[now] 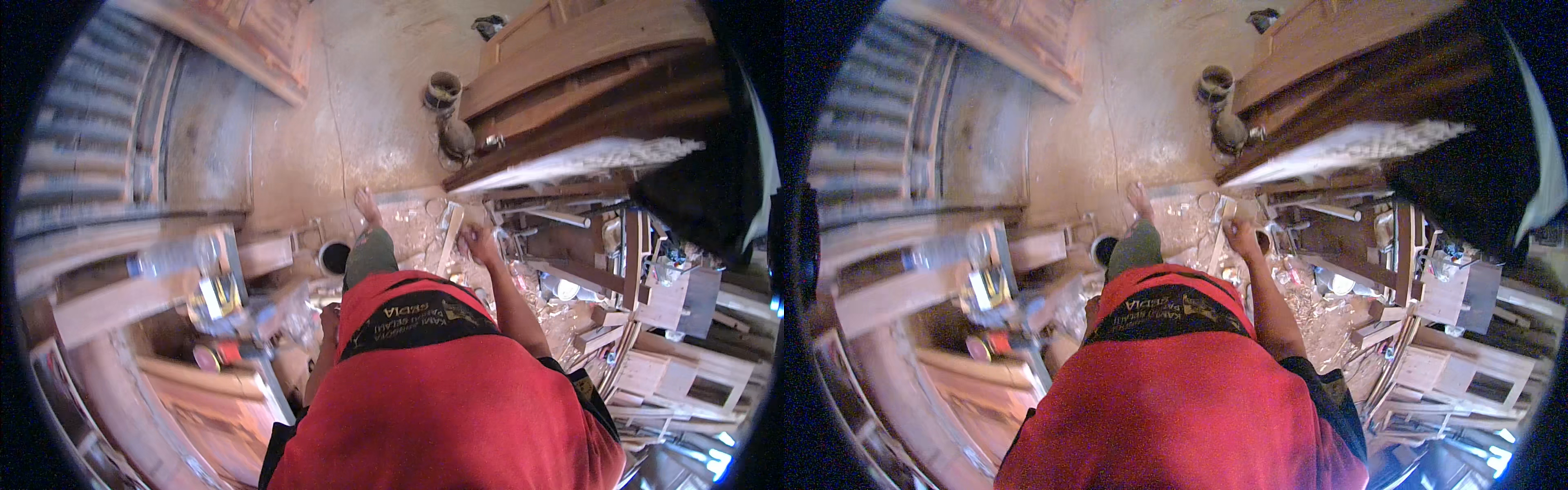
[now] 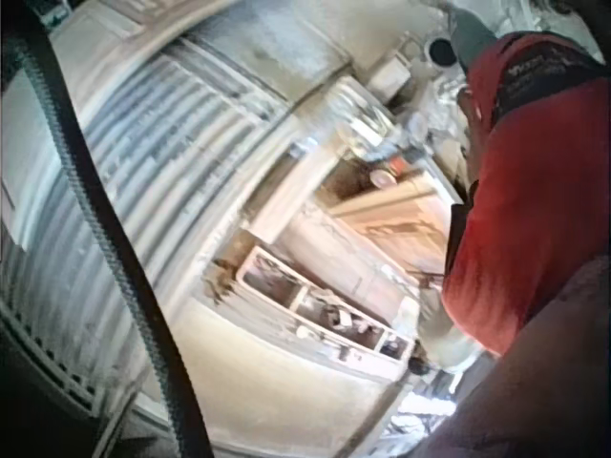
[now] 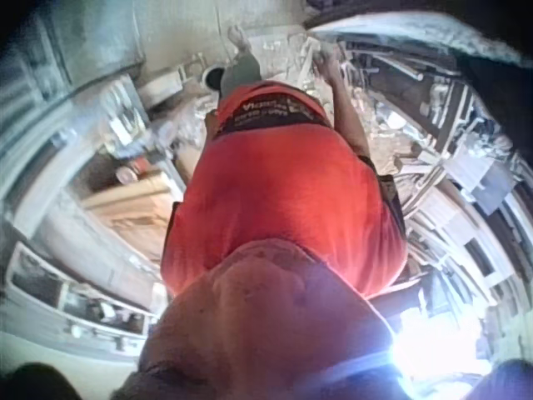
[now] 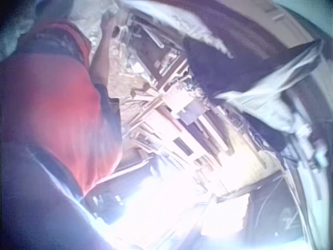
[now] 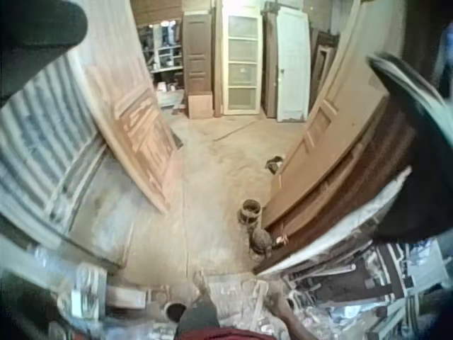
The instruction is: The person uses a tool to adjust the blade on a hand-held electric wood planer while sitting on a workshop floor, then picks up a bucket and carries it.
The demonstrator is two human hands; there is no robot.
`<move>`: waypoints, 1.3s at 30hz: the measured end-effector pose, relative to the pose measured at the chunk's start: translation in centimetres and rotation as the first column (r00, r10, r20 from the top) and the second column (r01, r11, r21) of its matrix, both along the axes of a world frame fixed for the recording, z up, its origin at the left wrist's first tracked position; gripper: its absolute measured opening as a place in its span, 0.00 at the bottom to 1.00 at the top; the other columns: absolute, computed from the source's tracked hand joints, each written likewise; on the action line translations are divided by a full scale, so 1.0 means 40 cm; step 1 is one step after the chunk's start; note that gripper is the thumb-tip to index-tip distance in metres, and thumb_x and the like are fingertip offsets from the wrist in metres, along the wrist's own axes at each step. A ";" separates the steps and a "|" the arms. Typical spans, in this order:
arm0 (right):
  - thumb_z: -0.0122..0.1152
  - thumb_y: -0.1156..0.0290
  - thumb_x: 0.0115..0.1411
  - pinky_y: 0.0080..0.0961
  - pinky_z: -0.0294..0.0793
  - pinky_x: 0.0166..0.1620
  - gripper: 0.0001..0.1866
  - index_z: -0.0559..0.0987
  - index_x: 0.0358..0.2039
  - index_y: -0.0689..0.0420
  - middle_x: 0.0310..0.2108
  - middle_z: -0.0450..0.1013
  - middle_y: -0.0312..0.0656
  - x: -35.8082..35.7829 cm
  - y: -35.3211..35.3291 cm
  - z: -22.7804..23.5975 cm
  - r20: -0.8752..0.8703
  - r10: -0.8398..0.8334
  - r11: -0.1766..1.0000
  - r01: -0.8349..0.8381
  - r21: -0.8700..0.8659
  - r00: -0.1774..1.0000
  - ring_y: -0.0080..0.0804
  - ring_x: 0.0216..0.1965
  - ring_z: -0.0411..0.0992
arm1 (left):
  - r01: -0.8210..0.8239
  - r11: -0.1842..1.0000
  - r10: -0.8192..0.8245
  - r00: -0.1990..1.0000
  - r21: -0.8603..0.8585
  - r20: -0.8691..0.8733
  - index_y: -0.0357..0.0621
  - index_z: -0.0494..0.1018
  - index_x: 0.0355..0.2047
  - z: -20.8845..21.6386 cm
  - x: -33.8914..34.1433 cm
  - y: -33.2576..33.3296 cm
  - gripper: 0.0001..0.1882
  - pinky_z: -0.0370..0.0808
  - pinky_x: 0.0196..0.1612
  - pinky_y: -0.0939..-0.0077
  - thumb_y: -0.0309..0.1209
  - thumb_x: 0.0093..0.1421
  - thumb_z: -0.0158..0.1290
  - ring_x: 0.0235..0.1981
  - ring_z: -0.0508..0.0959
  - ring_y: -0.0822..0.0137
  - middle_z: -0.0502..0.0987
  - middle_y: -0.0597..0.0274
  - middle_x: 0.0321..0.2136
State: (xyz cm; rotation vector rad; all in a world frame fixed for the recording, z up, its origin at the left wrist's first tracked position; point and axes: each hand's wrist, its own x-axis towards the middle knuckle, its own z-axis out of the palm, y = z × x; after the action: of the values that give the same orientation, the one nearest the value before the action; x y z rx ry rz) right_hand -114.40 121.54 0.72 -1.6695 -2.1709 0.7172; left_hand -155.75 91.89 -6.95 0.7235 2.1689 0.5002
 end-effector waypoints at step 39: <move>0.55 0.66 0.58 0.35 0.75 0.35 0.13 0.80 0.37 0.60 0.28 0.77 0.53 -0.307 1.438 -0.152 -0.121 -0.898 0.439 0.875 -0.204 0.422 0.42 0.30 0.78 | 0.854 0.472 -0.861 0.500 -0.221 0.093 0.44 0.65 0.59 0.046 -0.683 2.537 0.29 0.56 0.61 0.43 0.39 0.57 0.48 0.60 0.63 0.56 0.67 0.46 0.57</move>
State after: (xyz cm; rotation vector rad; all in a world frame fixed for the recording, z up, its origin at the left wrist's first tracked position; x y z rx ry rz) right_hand -126.70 179.04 -5.38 -2.3007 -0.7929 0.6141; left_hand -183.06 193.39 -5.09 1.5479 1.5289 -0.3274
